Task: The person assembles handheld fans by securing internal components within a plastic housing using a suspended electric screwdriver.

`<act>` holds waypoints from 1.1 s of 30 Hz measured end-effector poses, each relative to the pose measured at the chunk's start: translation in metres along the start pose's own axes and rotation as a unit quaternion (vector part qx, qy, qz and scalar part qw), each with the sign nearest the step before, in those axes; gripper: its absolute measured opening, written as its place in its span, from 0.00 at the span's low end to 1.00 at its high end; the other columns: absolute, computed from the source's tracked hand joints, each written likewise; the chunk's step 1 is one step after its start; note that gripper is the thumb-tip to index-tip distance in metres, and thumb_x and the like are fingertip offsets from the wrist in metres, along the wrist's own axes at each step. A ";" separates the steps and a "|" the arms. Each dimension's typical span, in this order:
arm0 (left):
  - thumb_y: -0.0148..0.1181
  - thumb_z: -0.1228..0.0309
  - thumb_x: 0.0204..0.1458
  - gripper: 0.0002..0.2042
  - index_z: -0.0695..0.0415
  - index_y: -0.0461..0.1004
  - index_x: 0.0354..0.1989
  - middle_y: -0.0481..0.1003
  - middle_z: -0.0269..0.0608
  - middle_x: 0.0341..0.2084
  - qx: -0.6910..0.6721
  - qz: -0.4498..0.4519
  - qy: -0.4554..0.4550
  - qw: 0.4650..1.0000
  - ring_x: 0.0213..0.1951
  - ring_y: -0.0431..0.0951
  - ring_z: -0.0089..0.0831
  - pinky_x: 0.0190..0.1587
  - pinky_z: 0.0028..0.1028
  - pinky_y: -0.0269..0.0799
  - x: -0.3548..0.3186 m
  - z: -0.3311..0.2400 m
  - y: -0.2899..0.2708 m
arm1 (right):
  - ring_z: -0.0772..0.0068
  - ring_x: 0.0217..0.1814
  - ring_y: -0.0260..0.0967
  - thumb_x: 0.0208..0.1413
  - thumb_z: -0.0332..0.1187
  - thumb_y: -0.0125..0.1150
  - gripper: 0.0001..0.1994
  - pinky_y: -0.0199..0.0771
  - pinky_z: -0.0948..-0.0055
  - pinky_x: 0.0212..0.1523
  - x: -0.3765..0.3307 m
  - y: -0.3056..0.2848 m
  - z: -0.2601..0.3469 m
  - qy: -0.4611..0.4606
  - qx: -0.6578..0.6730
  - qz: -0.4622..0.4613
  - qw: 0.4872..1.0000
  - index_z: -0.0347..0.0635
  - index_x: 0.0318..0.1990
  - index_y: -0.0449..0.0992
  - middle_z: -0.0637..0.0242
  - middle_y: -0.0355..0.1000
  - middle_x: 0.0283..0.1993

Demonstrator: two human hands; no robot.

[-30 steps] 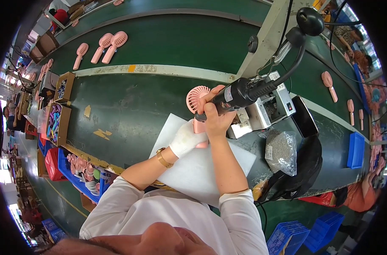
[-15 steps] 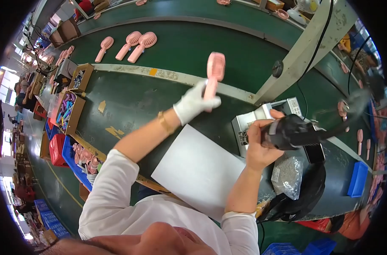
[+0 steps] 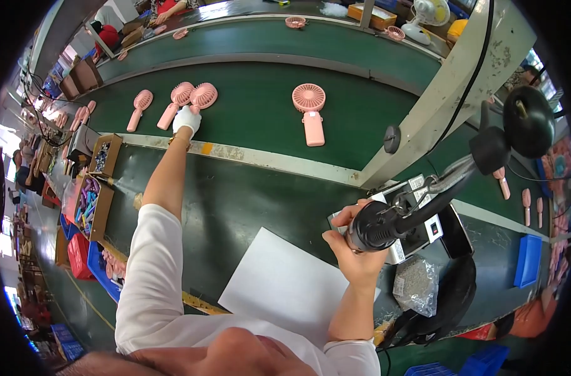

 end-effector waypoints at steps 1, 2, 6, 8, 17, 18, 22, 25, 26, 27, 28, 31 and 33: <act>0.50 0.54 0.50 0.19 0.57 0.70 0.41 0.75 0.50 0.38 0.007 0.018 0.026 0.999 0.41 0.76 0.45 0.44 0.41 0.72 -0.004 -0.007 -0.003 | 0.80 0.28 0.64 0.34 0.11 0.63 0.33 0.65 0.82 0.29 -0.001 0.000 0.000 0.001 0.001 0.001 1.000 0.34 0.52 0.60 0.65 0.66 0.28; 0.52 0.54 0.49 0.19 0.57 0.71 0.40 0.75 0.51 0.38 0.014 0.034 0.050 0.998 0.41 0.76 0.46 0.43 0.41 0.72 -0.009 -0.013 -0.006 | 0.80 0.28 0.63 0.34 0.11 0.63 0.34 0.65 0.82 0.29 -0.002 0.000 -0.002 0.010 -0.001 0.013 1.000 0.33 0.53 0.59 0.65 0.66 0.28; 0.68 0.63 0.34 0.29 0.63 0.67 0.46 0.74 0.47 0.39 -0.250 0.056 0.157 0.954 0.41 0.75 0.38 0.45 0.31 0.69 -0.110 -0.078 -0.025 | 0.77 0.25 0.63 0.41 0.14 0.57 0.33 0.64 0.81 0.30 -0.005 -0.002 0.000 0.041 -0.026 -0.011 0.999 0.35 0.57 0.53 0.65 0.66 0.26; 0.67 0.73 0.36 0.21 0.61 0.66 0.40 0.70 0.34 0.31 -0.545 0.213 0.165 0.794 0.35 0.72 0.24 0.38 0.24 0.69 -0.179 -0.104 -0.031 | 0.77 0.23 0.62 0.43 0.16 0.56 0.33 0.64 0.81 0.28 -0.005 -0.001 0.002 0.030 -0.035 -0.028 0.999 0.33 0.59 0.51 0.64 0.65 0.24; 0.60 0.75 0.47 0.10 0.59 0.67 0.37 0.73 0.39 0.28 -0.677 0.543 -0.021 0.497 0.31 0.75 0.29 0.37 0.29 0.74 -0.412 -0.117 -0.025 | 0.76 0.20 0.59 0.45 0.18 0.48 0.20 0.63 0.78 0.25 -0.008 0.000 -0.007 0.017 0.040 -0.051 0.998 0.30 0.50 0.59 0.64 0.64 0.21; 0.59 0.76 0.48 0.10 0.59 0.67 0.37 0.73 0.39 0.30 -0.685 0.550 -0.043 0.475 0.32 0.75 0.29 0.39 0.29 0.74 -0.423 -0.116 -0.018 | 0.76 0.20 0.59 0.46 0.20 0.48 0.20 0.63 0.77 0.25 -0.007 0.004 -0.008 0.023 0.072 -0.035 0.997 0.31 0.49 0.58 0.64 0.63 0.21; 0.57 0.76 0.50 0.10 0.59 0.66 0.39 0.73 0.40 0.34 -0.705 0.556 -0.086 0.432 0.36 0.75 0.29 0.41 0.29 0.73 -0.439 -0.115 -0.001 | 0.76 0.19 0.57 0.52 0.40 0.59 0.25 0.61 0.76 0.23 -0.004 0.006 -0.022 -0.012 0.167 0.024 0.986 0.37 0.51 0.56 0.66 0.60 0.19; 0.57 0.76 0.50 0.09 0.61 0.66 0.38 0.73 0.39 0.32 -0.709 0.535 -0.103 0.447 0.32 0.75 0.27 0.37 0.27 0.74 -0.439 -0.115 -0.004 | 0.76 0.19 0.57 0.50 0.49 0.61 0.30 0.60 0.76 0.23 -0.005 0.009 -0.025 0.006 0.194 0.032 0.980 0.38 0.49 0.56 0.65 0.60 0.20; 0.57 0.76 0.50 0.09 0.61 0.66 0.38 0.73 0.39 0.32 -0.708 0.537 -0.102 0.447 0.32 0.75 0.27 0.37 0.27 0.74 -0.439 -0.116 -0.003 | 0.76 0.19 0.57 0.50 0.49 0.61 0.30 0.60 0.76 0.23 -0.005 0.008 -0.026 0.005 0.194 0.030 0.981 0.38 0.49 0.56 0.65 0.60 0.20; 0.57 0.77 0.50 0.09 0.61 0.66 0.38 0.73 0.39 0.33 -0.708 0.538 -0.103 0.446 0.33 0.75 0.27 0.38 0.27 0.74 -0.440 -0.116 -0.003 | 0.76 0.19 0.57 0.50 0.49 0.61 0.29 0.60 0.76 0.23 -0.006 0.009 -0.028 0.006 0.191 0.032 0.981 0.38 0.49 0.56 0.65 0.60 0.20; 0.57 0.77 0.50 0.09 0.61 0.66 0.38 0.73 0.39 0.33 -0.708 0.539 -0.104 0.444 0.33 0.75 0.27 0.38 0.27 0.74 -0.440 -0.116 -0.003 | 0.76 0.19 0.57 0.50 0.49 0.61 0.29 0.59 0.76 0.23 -0.006 0.009 -0.029 0.007 0.188 0.035 0.982 0.38 0.49 0.56 0.66 0.60 0.20; 0.57 0.77 0.50 0.09 0.61 0.66 0.38 0.73 0.40 0.33 -0.713 0.539 -0.104 0.436 0.33 0.75 0.28 0.38 0.27 0.74 -0.438 -0.117 -0.006 | 0.76 0.19 0.57 0.50 0.49 0.60 0.29 0.59 0.76 0.22 -0.006 0.011 -0.032 -0.001 0.183 0.037 0.982 0.38 0.49 0.56 0.66 0.60 0.19; 0.57 0.77 0.50 0.09 0.62 0.66 0.38 0.73 0.40 0.32 -0.715 0.537 -0.102 0.436 0.33 0.75 0.28 0.38 0.27 0.74 -0.437 -0.116 -0.007 | 0.76 0.19 0.57 0.51 0.48 0.60 0.29 0.59 0.76 0.22 -0.005 0.013 -0.033 0.004 0.185 0.042 0.982 0.38 0.49 0.56 0.66 0.60 0.19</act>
Point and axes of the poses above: each hand's wrist, its own x-axis towards the middle knuckle, its own y-axis out of the palm, z = x × y, the point moved 5 cm from there along x, towards the middle knuckle
